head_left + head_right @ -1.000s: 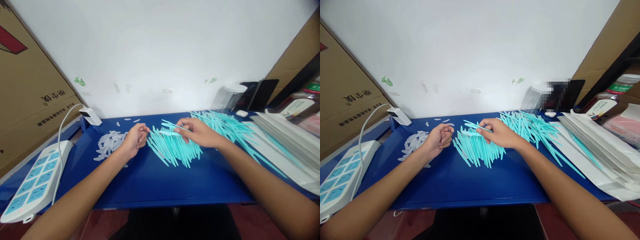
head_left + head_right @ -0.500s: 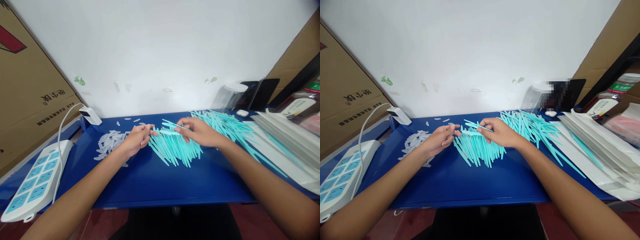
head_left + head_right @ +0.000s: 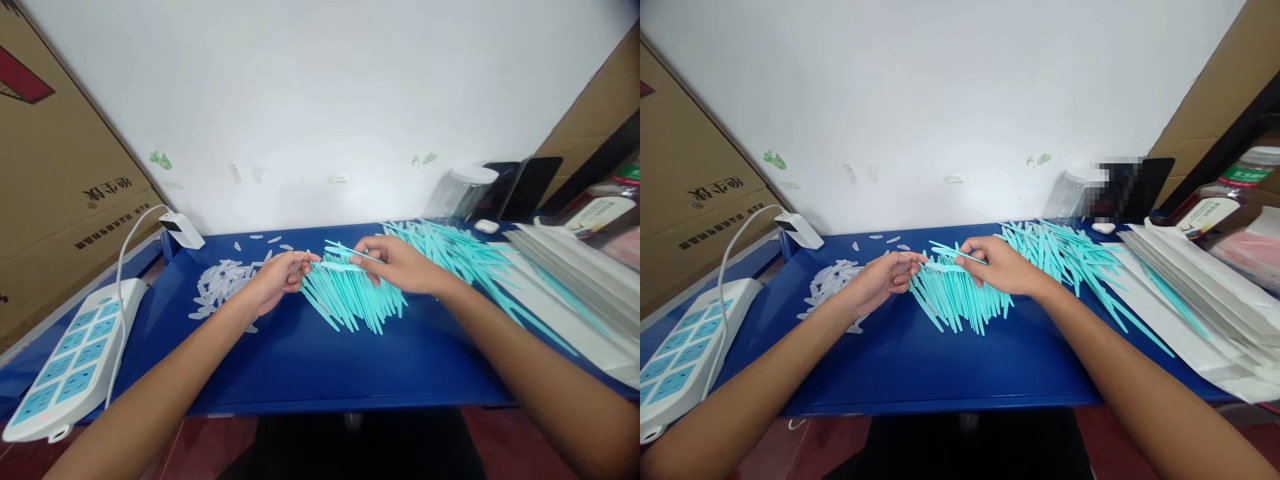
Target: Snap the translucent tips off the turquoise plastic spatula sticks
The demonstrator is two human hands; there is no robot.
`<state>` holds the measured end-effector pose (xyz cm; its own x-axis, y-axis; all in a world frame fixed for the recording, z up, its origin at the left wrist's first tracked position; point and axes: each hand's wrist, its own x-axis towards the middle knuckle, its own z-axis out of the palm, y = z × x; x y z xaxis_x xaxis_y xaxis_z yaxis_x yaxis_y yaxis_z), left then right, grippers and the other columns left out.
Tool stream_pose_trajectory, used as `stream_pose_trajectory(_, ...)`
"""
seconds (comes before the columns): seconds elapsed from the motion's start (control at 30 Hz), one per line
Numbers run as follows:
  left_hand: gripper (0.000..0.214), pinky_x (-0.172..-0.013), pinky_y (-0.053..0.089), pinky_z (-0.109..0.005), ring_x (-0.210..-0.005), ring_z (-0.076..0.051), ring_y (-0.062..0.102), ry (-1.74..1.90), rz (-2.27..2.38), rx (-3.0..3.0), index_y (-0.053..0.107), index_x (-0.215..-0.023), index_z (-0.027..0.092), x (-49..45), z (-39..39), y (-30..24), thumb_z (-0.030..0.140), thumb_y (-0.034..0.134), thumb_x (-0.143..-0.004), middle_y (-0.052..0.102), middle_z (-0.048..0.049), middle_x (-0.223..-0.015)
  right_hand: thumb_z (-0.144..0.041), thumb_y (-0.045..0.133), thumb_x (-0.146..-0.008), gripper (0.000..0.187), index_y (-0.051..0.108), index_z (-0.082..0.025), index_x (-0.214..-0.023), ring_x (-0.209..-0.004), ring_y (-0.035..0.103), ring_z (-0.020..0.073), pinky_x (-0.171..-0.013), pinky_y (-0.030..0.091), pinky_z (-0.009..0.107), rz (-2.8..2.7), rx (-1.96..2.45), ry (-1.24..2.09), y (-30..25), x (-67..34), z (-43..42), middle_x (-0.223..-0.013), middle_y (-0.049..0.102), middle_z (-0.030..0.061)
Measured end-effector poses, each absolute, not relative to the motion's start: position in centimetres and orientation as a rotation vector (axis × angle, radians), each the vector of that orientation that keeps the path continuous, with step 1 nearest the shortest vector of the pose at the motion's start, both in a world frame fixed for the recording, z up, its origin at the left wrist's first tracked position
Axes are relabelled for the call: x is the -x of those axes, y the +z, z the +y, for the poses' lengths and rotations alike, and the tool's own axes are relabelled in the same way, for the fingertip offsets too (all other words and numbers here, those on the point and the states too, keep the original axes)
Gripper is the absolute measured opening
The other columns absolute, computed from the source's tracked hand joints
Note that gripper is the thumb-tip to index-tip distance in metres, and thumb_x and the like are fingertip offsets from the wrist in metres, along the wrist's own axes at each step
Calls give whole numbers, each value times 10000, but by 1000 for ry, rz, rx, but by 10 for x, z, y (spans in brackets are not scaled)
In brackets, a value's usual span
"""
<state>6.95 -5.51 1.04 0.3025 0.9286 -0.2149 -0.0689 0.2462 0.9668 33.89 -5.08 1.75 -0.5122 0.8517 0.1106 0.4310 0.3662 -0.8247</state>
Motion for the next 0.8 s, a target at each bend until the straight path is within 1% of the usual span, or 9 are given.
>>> stream_pose_trajectory(0.13,310,-454,259,-205,-536,-64,299,868,968,-1186,715,-1105,120,-69,-56,8,402,674,-982,531,-13,-816,-537,635,-979,338,655,-203,-929,-461,449,117,-495,348,266,-2090,1105,1042,16,-340,-50,-564,643,-29)
stream_pose_trajectory(0.2,380,-442,226,-208,-499,-58,272,834,940,-1238,699,-1125,131,-68,-56,7,483,667,-987,544,-2,-763,-544,640,-976,346,658,-201,-941,-461,455,117,-499,354,264,-2087,1104,1038,16,-340,-49,-568,646,-28)
stream_pose_trajectory(0.27,414,-421,187,-213,-451,-64,227,818,959,-1281,692,-1097,146,-68,-56,5,542,630,-995,489,35,-625,-553,640,-976,355,660,-200,-946,-458,457,117,-500,355,263,-2090,1103,1030,16,-340,-49,-571,649,-27)
stream_pose_trajectory(0.37,436,-396,165,-218,-410,-79,177,861,1022,-1309,661,-935,176,-68,-54,2,597,569,-1009,316,84,-486,-560,642,-974,357,653,-205,-931,-457,457,117,-508,365,264,-2090,1100,1029,16,-340,-49,-568,649,-26)
stream_pose_trajectory(0.4,443,-393,157,-215,-409,-78,165,874,1040,-1301,633,-879,185,-68,-54,2,601,560,-1011,284,89,-487,-559,644,-973,355,651,-207,-929,-458,456,118,-509,366,265,-2089,1101,1032,16,-340,-49,-568,649,-27)
stream_pose_trajectory(0.47,449,-396,141,-205,-424,-71,157,877,1062,-1264,570,-807,192,-67,-53,1,590,559,-1015,276,86,-537,-558,645,-971,350,649,-210,-931,-460,454,119,-508,368,267,-2090,1107,1036,14,-341,-49,-570,649,-26)
stream_pose_trajectory(0.53,426,-406,143,-191,-448,-66,165,865,1069,-1228,550,-810,189,-67,-52,0,557,558,-1025,289,77,-605,-563,641,-970,353,647,-212,-926,-461,449,120,-506,370,269,-2088,1105,1042,13,-341,-49,-569,646,-27)
stream_pose_trajectory(0.7,278,-434,185,-180,-494,-71,201,797,1035,-1267,643,-990,165,-67,-52,-5,430,580,-1037,326,57,-692,-567,648,-967,357,640,-214,-914,-456,448,118,-503,361,272,-2076,1110,1032,15,-340,-49,-563,644,-32)
stream_pose_trajectory(0.8,247,-443,191,-189,-501,-67,206,789,996,-1286,667,-1070,158,-67,-51,-8,393,604,-1028,343,57,-711,-556,652,-968,345,647,-215,-919,-457,445,116,-501,356,272,-2071,1123,1014,17,-340,-50,-565,647,-32)
